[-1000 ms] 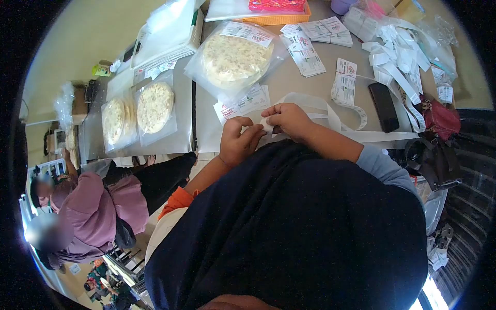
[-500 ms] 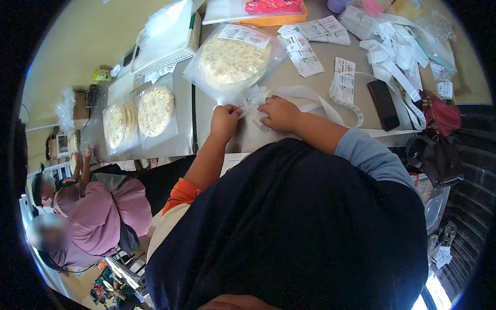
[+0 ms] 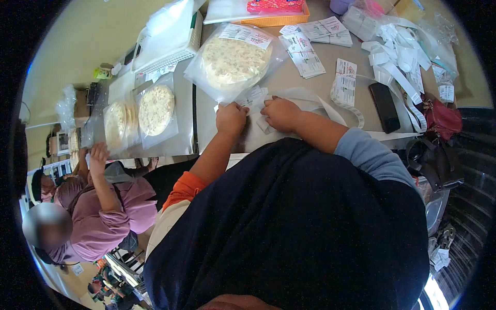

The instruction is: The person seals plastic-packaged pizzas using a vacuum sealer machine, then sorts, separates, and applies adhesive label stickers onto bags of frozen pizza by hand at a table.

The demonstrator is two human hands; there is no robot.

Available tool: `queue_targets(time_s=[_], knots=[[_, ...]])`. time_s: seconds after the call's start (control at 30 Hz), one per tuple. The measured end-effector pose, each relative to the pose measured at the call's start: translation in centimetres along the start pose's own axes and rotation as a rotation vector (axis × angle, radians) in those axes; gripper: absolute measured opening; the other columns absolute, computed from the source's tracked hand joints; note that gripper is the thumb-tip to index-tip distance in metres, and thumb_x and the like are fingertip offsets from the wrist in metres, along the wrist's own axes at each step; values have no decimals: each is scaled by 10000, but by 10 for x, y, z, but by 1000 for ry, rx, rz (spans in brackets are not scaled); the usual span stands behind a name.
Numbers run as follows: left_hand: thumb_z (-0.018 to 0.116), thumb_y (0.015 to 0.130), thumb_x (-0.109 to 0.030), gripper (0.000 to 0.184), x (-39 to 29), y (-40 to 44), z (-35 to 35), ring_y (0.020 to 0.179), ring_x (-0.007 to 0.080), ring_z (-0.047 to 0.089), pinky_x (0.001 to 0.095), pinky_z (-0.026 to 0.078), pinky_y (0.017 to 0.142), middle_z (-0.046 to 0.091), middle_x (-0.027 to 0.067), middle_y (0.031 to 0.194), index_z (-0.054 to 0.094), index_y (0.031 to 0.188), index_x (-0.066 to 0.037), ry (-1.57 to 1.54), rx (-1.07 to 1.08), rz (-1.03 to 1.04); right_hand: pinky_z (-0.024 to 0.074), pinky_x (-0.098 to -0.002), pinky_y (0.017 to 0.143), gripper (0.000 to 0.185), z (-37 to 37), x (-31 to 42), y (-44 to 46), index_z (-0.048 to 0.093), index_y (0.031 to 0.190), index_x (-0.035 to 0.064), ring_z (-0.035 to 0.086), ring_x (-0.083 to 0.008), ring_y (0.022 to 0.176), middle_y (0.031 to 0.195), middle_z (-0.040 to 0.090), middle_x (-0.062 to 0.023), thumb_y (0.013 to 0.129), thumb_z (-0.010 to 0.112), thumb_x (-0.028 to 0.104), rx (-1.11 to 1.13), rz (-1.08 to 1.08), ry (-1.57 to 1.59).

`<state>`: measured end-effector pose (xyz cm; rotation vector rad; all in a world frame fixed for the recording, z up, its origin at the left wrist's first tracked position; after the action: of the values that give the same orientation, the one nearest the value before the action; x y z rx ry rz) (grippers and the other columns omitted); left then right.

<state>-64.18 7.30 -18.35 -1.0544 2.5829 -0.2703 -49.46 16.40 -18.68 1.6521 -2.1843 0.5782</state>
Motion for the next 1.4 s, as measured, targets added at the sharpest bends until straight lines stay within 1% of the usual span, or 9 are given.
queue_targets(time_s=[0.2,0.3,0.43,0.53,0.73,0.93,1.03,1.13,1.4], knots=[[632,770,-500,532,-10,-9,-21,976,344,577,423,471,832,567,200,1069,646,1008,-24,185,64,-114,386,-392,983,253,-2,1,0,675,953,93,581,-301,946,945,596,-113,741,538,112,-34,-18,-39],[641,762,-474,523,23,-2,-10,964,336,574,432,480,793,561,169,1069,621,1054,-41,176,-81,-111,401,-387,968,243,5,-8,1,674,952,89,584,-296,942,952,598,-107,748,546,123,-37,-60,-42],[752,649,-433,635,47,-15,-11,1078,340,475,413,405,912,504,194,1129,532,1081,-22,95,-356,249,426,-373,936,211,6,-8,-4,680,919,85,586,-294,929,927,603,-108,755,557,136,10,-66,48],[801,591,-398,688,54,-21,-9,1110,349,425,415,370,944,480,188,1133,501,1082,-20,15,-264,337,444,-373,905,187,0,-3,-8,686,892,88,586,-295,919,903,606,-109,760,568,150,99,-75,66],[823,563,-366,700,49,-39,-11,1049,368,460,427,409,901,493,205,1087,505,1076,-13,2,-50,132,475,-376,773,166,3,0,-15,697,868,87,578,-279,870,832,610,-102,755,592,148,106,-95,100],[745,669,-250,342,57,-37,-7,893,358,535,443,442,775,575,142,909,626,891,-19,-97,-55,150,467,-390,774,167,-6,11,-21,687,866,78,568,-289,850,798,600,-114,737,607,148,-128,-202,100],[694,707,-180,183,63,-36,0,823,324,550,442,441,727,581,107,836,661,827,-45,-88,-225,293,467,-385,763,178,-11,13,-22,684,873,70,563,-285,827,790,595,-114,717,618,124,-267,-274,88],[692,704,-155,174,61,-43,1,795,292,547,421,443,701,576,89,833,670,851,-66,-76,-485,410,466,-380,764,194,-13,16,-25,681,886,69,562,-286,822,787,594,-113,708,623,116,-260,-251,102],[687,709,-143,186,57,-54,0,781,297,543,389,439,712,574,81,814,626,881,-109,-54,-684,476,467,-386,762,189,8,9,-26,679,890,77,570,-286,846,798,592,-108,725,609,138,-133,-209,117]])
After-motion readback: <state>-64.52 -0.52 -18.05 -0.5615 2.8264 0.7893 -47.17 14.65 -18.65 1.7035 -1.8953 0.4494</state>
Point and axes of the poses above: each hand's wrist, its own y-axis towards the middle knuckle, its own z-axis out of the palm, x = y × z, the point moved 2 cm from there along y, towards the middle knuckle
